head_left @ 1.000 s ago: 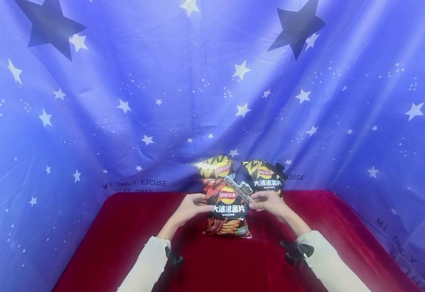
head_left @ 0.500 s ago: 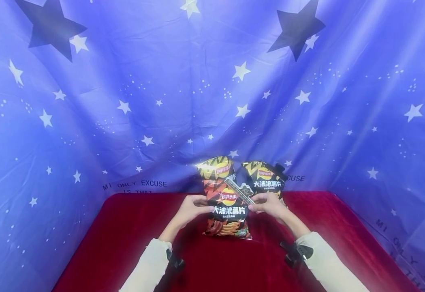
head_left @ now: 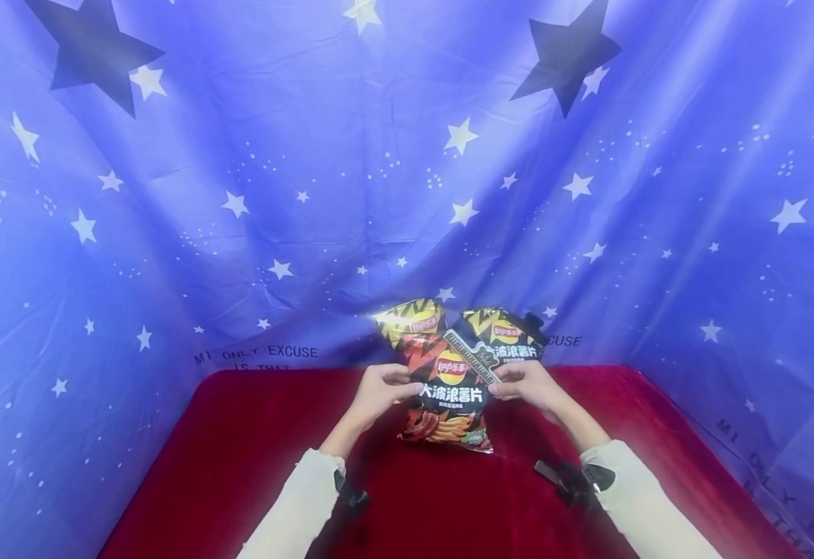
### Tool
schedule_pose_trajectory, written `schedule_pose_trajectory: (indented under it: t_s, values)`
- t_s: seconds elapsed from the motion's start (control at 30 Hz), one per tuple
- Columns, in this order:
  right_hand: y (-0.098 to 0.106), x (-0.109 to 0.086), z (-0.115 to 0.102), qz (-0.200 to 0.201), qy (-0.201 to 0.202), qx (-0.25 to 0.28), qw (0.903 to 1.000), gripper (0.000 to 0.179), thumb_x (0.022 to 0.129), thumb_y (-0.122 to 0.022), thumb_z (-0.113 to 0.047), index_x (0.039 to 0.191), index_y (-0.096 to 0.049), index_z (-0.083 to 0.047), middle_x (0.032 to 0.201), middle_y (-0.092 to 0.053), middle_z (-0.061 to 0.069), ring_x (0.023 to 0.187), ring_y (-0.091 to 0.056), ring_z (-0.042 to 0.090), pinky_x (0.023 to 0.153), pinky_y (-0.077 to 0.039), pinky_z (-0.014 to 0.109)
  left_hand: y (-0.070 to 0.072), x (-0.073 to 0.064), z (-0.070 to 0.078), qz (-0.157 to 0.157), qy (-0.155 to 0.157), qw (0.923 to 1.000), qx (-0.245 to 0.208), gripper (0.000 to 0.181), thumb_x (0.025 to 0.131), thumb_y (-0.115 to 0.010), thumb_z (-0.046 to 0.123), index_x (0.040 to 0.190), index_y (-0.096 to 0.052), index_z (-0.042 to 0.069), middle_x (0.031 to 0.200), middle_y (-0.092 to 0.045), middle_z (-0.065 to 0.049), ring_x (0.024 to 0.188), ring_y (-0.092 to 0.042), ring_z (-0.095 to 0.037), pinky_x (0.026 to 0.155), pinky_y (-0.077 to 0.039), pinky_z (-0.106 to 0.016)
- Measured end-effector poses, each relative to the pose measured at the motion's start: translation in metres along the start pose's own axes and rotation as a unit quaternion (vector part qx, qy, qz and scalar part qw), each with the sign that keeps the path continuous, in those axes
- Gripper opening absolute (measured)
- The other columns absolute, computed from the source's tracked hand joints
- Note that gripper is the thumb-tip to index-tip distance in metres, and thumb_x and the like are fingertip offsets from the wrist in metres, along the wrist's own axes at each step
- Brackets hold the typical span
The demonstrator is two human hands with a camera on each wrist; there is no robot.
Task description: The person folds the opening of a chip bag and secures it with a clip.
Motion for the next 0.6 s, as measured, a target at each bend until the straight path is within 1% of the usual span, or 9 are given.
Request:
schedule_pose_trajectory:
  t_s: [0.03,0.07,0.13,0.23,0.3,0.37,0.5,0.6]
  values:
    - [0.003,-0.001,-0.001,0.000,0.000,0.002,1.0000,0.037,0.087,-0.076,-0.002,0.117,-0.064,0.018,0.094,-0.076,0.008,0.083,-0.074,0.017,0.089,-0.061,0.048,-0.003,0.001,0.003,0.001,-0.001,1.0000,-0.001,0.040,0.080,-0.086,0.014,0.112,-0.072,-0.006,0.104,-0.076,-0.024,0.093,-0.074,-0.026,0.076,-0.063,-0.042]
    - [0.006,-0.002,-0.002,0.003,-0.002,0.000,1.0000,0.038,0.087,-0.076,-0.002,0.117,-0.064,0.017,0.093,-0.076,0.008,0.083,-0.074,0.016,0.087,-0.062,0.045,-0.006,0.001,0.005,0.000,-0.009,1.0000,0.002,0.040,0.080,-0.086,0.013,0.112,-0.072,-0.007,0.105,-0.076,-0.025,0.094,-0.074,-0.028,0.077,-0.063,-0.043]
    - [0.014,-0.003,-0.004,0.006,-0.005,-0.007,0.9999,0.039,0.086,-0.077,-0.003,0.118,-0.064,0.017,0.094,-0.076,0.007,0.084,-0.074,0.016,0.084,-0.063,0.040,-0.012,0.003,0.009,0.002,-0.020,0.9998,0.009,0.040,0.080,-0.086,0.013,0.112,-0.073,-0.006,0.106,-0.076,-0.024,0.096,-0.074,-0.030,0.081,-0.063,-0.040]
    - [0.026,-0.006,-0.006,0.016,-0.005,-0.034,0.9993,0.041,0.086,-0.078,-0.006,0.118,-0.065,0.015,0.095,-0.077,0.006,0.084,-0.072,0.014,0.082,-0.063,0.035,-0.023,0.006,0.015,0.008,-0.034,0.9993,0.016,0.039,0.080,-0.086,0.013,0.111,-0.073,-0.006,0.106,-0.076,-0.023,0.097,-0.075,-0.033,0.086,-0.062,-0.039]
    - [0.035,-0.008,-0.007,0.020,-0.005,-0.046,0.9987,0.042,0.086,-0.079,-0.007,0.119,-0.065,0.015,0.095,-0.076,0.005,0.085,-0.070,0.012,0.081,-0.063,0.034,-0.031,0.009,0.017,0.013,-0.036,0.9992,0.013,0.039,0.080,-0.086,0.013,0.112,-0.074,-0.005,0.106,-0.076,-0.023,0.096,-0.075,-0.033,0.086,-0.062,-0.039]
    - [0.044,-0.010,-0.008,0.023,-0.006,-0.048,0.9986,0.042,0.086,-0.079,-0.007,0.119,-0.065,0.014,0.096,-0.075,0.005,0.085,-0.069,0.011,0.082,-0.062,0.033,-0.040,0.012,0.019,0.017,-0.040,0.9990,0.012,0.040,0.079,-0.086,0.014,0.112,-0.074,-0.005,0.104,-0.076,-0.023,0.095,-0.075,-0.034,0.086,-0.062,-0.038]
    - [0.062,-0.014,-0.008,0.022,-0.005,-0.053,0.9983,0.043,0.086,-0.078,-0.006,0.120,-0.063,0.016,0.096,-0.074,0.003,0.086,-0.070,0.011,0.079,-0.062,0.029,-0.057,0.016,0.025,0.019,-0.048,0.9985,0.016,0.039,0.079,-0.086,0.014,0.112,-0.074,-0.004,0.103,-0.077,-0.022,0.094,-0.076,-0.032,0.084,-0.063,-0.035]
    - [0.074,-0.015,-0.006,0.023,-0.007,-0.057,0.9981,0.044,0.087,-0.077,-0.006,0.122,-0.062,0.017,0.095,-0.074,0.001,0.086,-0.070,0.010,0.080,-0.062,0.030,-0.068,0.018,0.029,0.022,-0.049,0.9983,0.023,0.038,0.079,-0.087,0.017,0.110,-0.075,-0.002,0.103,-0.077,-0.020,0.093,-0.076,-0.030,0.083,-0.062,-0.033]
Point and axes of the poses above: each hand's wrist, its own x-axis towards the middle knuckle, its own y-axis out of the back of the hand, z = x × y, the point moved 4 cm from there along x, towards the middle knuckle
